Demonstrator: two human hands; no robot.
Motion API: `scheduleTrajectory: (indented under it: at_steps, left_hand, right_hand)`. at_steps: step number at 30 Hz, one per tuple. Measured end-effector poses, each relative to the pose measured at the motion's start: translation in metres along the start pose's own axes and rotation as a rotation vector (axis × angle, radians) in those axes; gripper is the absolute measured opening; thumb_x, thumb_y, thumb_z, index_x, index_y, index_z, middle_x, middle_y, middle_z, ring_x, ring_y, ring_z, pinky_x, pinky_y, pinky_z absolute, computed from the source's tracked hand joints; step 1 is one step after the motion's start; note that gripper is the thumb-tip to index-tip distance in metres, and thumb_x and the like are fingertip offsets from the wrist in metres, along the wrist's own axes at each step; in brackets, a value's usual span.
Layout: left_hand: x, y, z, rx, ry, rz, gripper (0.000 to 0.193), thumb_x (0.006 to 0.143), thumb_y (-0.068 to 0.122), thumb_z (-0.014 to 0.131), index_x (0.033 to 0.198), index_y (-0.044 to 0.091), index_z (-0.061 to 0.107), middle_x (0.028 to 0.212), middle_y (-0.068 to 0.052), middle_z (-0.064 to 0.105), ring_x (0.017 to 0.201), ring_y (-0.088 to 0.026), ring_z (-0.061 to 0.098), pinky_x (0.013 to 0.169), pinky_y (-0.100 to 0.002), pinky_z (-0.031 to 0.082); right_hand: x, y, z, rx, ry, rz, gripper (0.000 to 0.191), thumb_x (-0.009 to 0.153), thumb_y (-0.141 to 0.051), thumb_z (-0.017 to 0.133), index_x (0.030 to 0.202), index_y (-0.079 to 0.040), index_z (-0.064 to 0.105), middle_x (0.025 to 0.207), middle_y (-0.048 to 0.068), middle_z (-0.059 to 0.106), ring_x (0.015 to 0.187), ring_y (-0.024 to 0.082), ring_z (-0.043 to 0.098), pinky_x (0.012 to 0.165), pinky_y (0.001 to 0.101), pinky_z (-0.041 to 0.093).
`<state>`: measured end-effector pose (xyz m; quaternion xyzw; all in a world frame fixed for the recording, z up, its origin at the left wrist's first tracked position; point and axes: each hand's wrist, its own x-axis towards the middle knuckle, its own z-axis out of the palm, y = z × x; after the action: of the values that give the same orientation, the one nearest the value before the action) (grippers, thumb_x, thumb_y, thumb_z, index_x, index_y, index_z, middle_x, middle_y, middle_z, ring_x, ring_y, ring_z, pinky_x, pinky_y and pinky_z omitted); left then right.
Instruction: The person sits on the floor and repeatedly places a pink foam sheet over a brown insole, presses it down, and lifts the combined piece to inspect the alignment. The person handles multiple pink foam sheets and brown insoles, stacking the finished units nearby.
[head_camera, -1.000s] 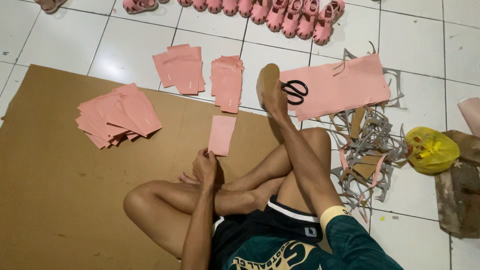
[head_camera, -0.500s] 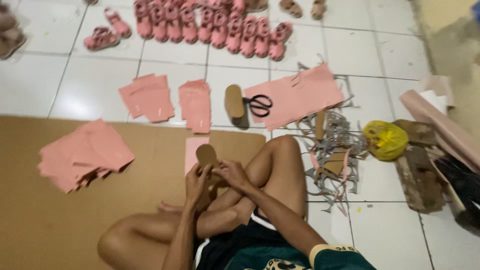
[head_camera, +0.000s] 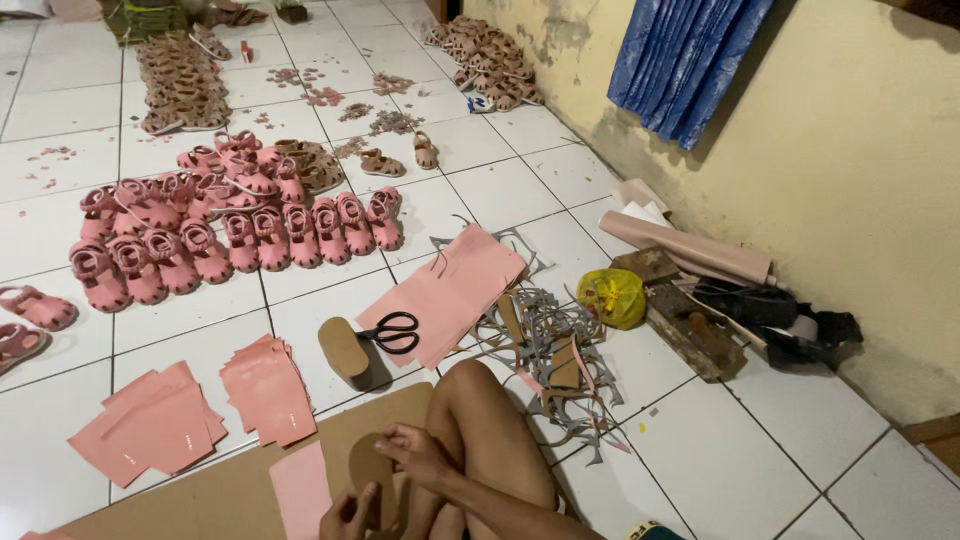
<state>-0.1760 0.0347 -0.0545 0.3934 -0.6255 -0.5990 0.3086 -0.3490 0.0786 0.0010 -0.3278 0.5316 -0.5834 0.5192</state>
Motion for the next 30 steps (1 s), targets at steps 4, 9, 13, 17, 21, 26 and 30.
scheduleTrajectory:
  at_steps: [4,9,13,17,21,26,30]
  left_hand:
    - [0.010,0.016,0.059,-0.209,0.051,-0.173,0.032,0.095,0.022,0.072,0.112,-0.005,0.071,0.085,-0.014,0.073,0.071,-0.018,0.065,0.060,-0.031,0.051]
    - [0.014,0.021,0.126,-0.508,-0.194,-0.348,0.033,0.091,0.026,0.069,0.115,0.003,0.066,0.083,-0.016,0.078,0.068,-0.024,0.075,0.056,-0.037,0.060]
    - [0.019,0.007,0.136,-0.346,-0.222,-0.137,0.033,0.092,0.024,0.073,0.111,-0.003,0.074,0.084,-0.017,0.078,0.071,-0.021,0.073,0.060,-0.033,0.058]
    - [0.023,-0.006,0.131,0.121,-0.055,-0.025,0.033,0.083,0.030,0.080,0.100,0.002,0.080,0.078,-0.014,0.082,0.069,-0.019,0.080,0.063,-0.033,0.062]
    - [0.022,-0.011,0.126,0.176,0.021,-0.052,0.032,0.079,0.033,0.081,0.095,0.004,0.081,0.078,-0.017,0.082,0.068,-0.022,0.081,0.064,-0.036,0.062]
    - [0.026,-0.007,0.131,0.361,0.080,0.054,0.039,0.074,0.037,0.087,0.102,0.010,0.081,0.083,-0.019,0.080,0.075,-0.031,0.081,0.068,-0.040,0.063]
    - [0.018,0.005,0.133,0.320,0.210,0.304,0.044,0.077,0.035,0.081,0.113,0.011,0.072,0.090,-0.022,0.077,0.077,-0.038,0.077,0.061,-0.045,0.061]
  right_hand:
    - [-0.029,-0.034,-0.051,-0.011,0.201,0.086,0.042,0.096,-0.028,0.070,0.133,-0.010,0.062,0.103,-0.004,0.073,0.087,0.002,0.066,0.070,0.0197,0.053]
    - [-0.063,-0.066,-0.113,0.061,0.096,-0.013,0.044,0.098,-0.028,0.073,0.136,-0.006,0.064,0.097,0.001,0.071,0.079,0.005,0.060,0.063,0.0187,0.046]
    - [-0.066,-0.062,-0.136,0.184,0.143,0.143,0.037,0.096,-0.020,0.074,0.125,0.002,0.068,0.105,0.005,0.076,0.089,0.007,0.070,0.072,0.0194,0.053]
    - [-0.054,-0.046,-0.141,0.273,0.161,0.103,0.033,0.093,-0.013,0.077,0.119,0.005,0.069,0.104,0.009,0.077,0.088,0.013,0.073,0.077,0.0260,0.060]
    - [-0.039,-0.042,-0.141,0.416,0.268,0.038,0.026,0.089,-0.009,0.078,0.109,0.000,0.065,0.101,0.011,0.078,0.089,0.018,0.076,0.077,0.0325,0.063]
    - [-0.045,-0.057,-0.135,0.204,0.240,0.142,0.028,0.093,-0.017,0.077,0.114,-0.001,0.072,0.103,0.006,0.078,0.083,0.010,0.073,0.067,0.0225,0.056]
    - [-0.046,-0.063,-0.119,0.176,0.316,0.066,0.031,0.091,-0.020,0.077,0.114,-0.001,0.074,0.101,0.006,0.079,0.080,0.009,0.073,0.063,0.0201,0.057]
